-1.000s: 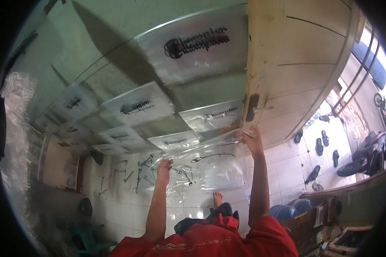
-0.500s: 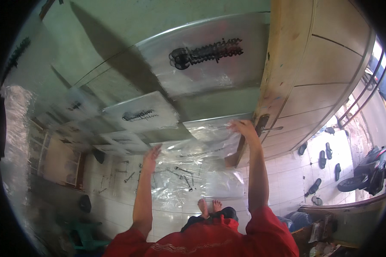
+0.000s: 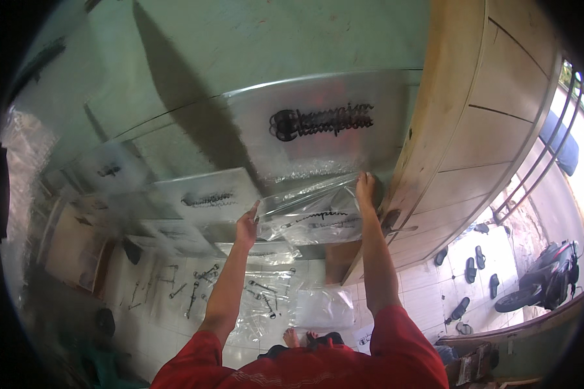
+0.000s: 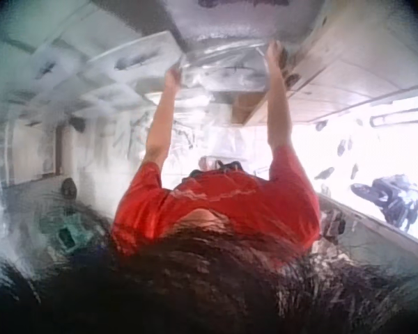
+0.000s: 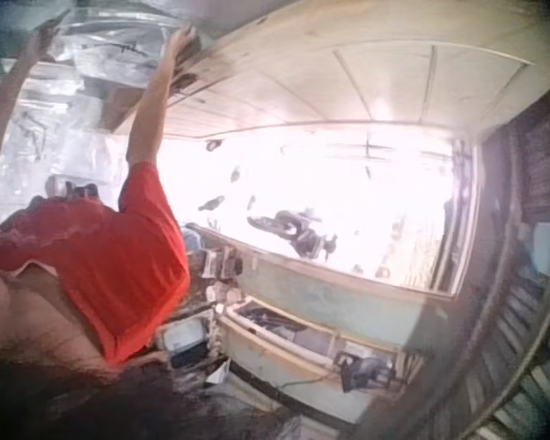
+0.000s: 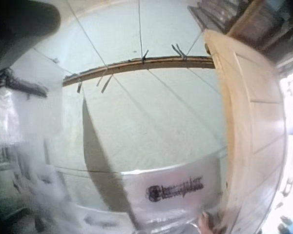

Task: The person takes printed plastic films and hangs them up on the wall one by one using a clip or adhesive.

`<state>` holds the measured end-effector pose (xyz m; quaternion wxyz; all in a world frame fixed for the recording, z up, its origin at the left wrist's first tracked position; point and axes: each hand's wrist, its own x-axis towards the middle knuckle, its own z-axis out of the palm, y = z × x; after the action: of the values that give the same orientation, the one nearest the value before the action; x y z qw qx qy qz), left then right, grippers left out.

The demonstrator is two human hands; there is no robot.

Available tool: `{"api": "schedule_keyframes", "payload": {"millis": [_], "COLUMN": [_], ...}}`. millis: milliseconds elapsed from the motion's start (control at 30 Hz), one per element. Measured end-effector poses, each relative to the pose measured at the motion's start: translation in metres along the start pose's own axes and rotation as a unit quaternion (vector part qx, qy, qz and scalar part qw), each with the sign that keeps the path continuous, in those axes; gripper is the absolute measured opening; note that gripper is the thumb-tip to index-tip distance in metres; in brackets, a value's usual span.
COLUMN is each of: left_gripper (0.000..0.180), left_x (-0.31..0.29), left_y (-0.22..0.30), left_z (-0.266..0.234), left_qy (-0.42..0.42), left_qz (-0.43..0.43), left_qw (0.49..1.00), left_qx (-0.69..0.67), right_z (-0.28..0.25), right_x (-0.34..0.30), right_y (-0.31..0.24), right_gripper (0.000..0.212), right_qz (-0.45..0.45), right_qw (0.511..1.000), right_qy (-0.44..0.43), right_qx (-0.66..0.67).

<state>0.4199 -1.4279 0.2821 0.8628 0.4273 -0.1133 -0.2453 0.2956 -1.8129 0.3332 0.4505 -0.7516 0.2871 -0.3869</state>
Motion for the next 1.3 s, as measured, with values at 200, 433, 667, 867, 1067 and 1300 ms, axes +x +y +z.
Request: {"api": "schedule_keyframes", "payload": {"millis": [200,433,667,867,1067,1300], "left_gripper": [0.034,0.01,0.012,0.018,0.015,0.033], "left_x": [0.022,0.037,0.051,0.074,0.089,0.117], "left_y": [-0.027,-0.038,-0.054,-0.09,-0.147,-0.179], "left_z": [0.004,-0.007,-0.001,-0.058,-0.044,-0.048], "left_qy": [-0.014,-0.042,-0.019,0.124,0.152,0.211], "left_qz": [-0.009,-0.054,-0.115,-0.053,-0.076,0.017], "left_qw": [1.0,0.997,0.993,0.982,0.975,0.977], "left_qx": [-0.02,-0.029,0.03,0.134,0.141,0.016], "right_z": [0.007,0.0,-0.019,0.021,-0.003,0.024], "right_x": [0.011,-0.013,-0.012,0.029,0.067,0.049], "right_y": [0.056,0.065,0.084,0.081,0.152,0.132], "right_gripper": [0.025,0.031,0.033,0.035,0.039,0.039], "right_qz": [0.035,-0.018,-0.042,0.023,0.075,0.111], "right_qw": [0.974,0.983,0.979,0.911,0.863,0.921], "right_qy": [0.108,0.182,0.191,-0.002,-0.057,0.118], "right_qx": [0.198,0.008,-0.062,-0.413,-0.497,-0.355]}}
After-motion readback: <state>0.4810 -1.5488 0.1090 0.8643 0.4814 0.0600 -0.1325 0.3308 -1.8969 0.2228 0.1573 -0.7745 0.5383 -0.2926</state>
